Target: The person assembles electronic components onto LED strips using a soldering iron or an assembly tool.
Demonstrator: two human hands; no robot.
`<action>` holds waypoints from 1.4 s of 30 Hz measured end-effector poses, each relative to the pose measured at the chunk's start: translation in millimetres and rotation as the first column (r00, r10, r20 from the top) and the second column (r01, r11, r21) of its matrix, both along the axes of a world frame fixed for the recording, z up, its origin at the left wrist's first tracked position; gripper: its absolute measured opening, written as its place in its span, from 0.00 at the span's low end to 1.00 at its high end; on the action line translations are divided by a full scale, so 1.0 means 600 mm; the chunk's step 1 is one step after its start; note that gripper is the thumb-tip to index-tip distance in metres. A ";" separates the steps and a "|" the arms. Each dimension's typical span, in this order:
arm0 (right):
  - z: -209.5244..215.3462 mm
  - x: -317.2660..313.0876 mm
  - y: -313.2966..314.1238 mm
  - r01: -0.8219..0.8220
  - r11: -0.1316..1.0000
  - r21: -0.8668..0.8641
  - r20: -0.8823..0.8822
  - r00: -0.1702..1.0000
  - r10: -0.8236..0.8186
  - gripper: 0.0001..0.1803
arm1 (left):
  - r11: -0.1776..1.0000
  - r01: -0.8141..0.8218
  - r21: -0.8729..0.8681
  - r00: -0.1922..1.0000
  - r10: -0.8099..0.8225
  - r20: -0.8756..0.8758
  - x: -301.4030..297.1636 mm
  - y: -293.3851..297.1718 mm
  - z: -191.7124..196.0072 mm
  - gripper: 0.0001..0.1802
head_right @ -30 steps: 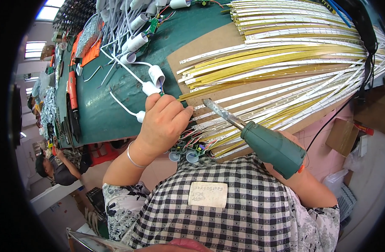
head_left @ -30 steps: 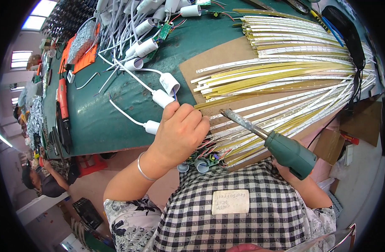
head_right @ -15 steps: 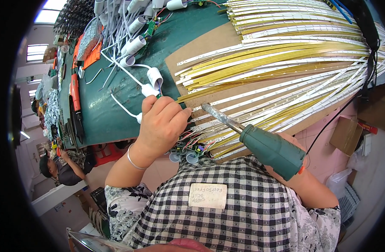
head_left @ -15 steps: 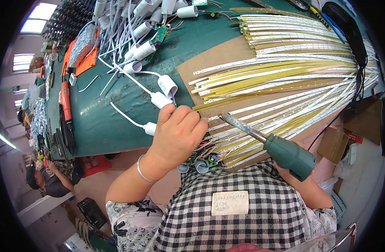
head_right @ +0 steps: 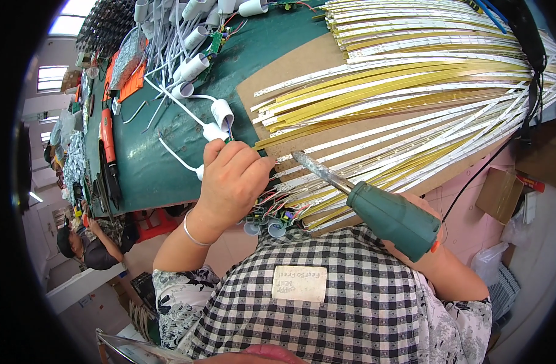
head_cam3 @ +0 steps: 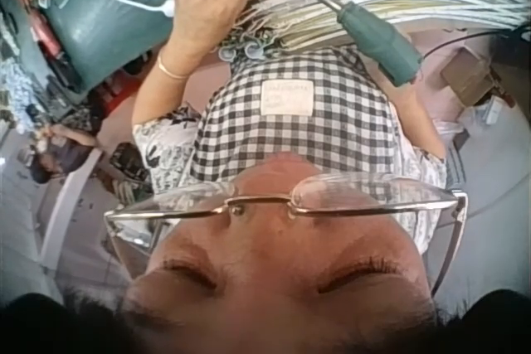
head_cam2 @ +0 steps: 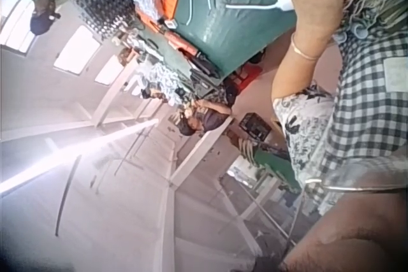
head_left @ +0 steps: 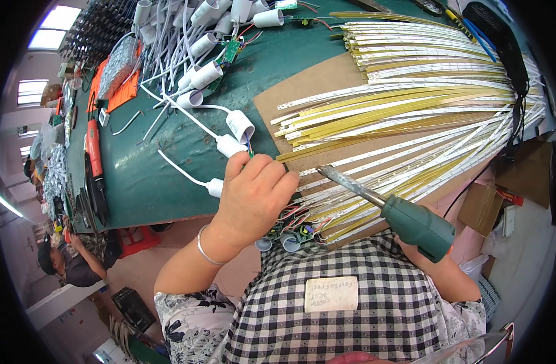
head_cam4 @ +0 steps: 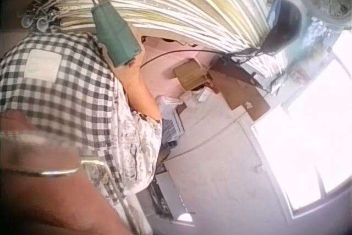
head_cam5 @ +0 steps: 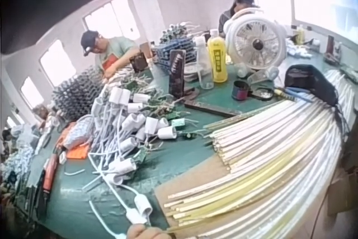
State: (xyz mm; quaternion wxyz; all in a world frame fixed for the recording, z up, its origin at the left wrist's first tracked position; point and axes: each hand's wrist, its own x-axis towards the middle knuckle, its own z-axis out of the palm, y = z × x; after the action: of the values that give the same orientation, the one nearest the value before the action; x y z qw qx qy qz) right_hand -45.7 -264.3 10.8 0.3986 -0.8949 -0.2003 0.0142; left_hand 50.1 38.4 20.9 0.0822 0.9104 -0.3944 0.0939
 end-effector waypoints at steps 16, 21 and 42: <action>-0.003 -0.003 0.002 0.042 0.999 -0.001 -0.057 0.998 -0.042 0.18 | 0.964 -0.176 -0.197 0.956 0.120 -0.268 0.009 -0.013 -0.011 0.07; -0.018 -0.005 -0.002 -0.006 0.999 -0.054 0.005 1.000 0.006 0.18 | 0.974 -0.161 -0.160 0.966 0.123 -0.227 0.010 -0.016 -0.006 0.08; -0.034 -0.004 -0.007 -0.053 0.998 0.039 0.008 0.999 0.053 0.22 | 0.986 -0.164 0.012 0.943 0.161 -0.293 0.020 -0.036 0.019 0.04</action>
State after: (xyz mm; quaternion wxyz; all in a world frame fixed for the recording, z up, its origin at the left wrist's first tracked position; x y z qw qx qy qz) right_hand -48.0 -268.4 -9.6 0.4150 -0.8812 -0.2257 0.0177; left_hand 62.0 17.0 32.3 0.1373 0.9431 -0.3009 -0.0331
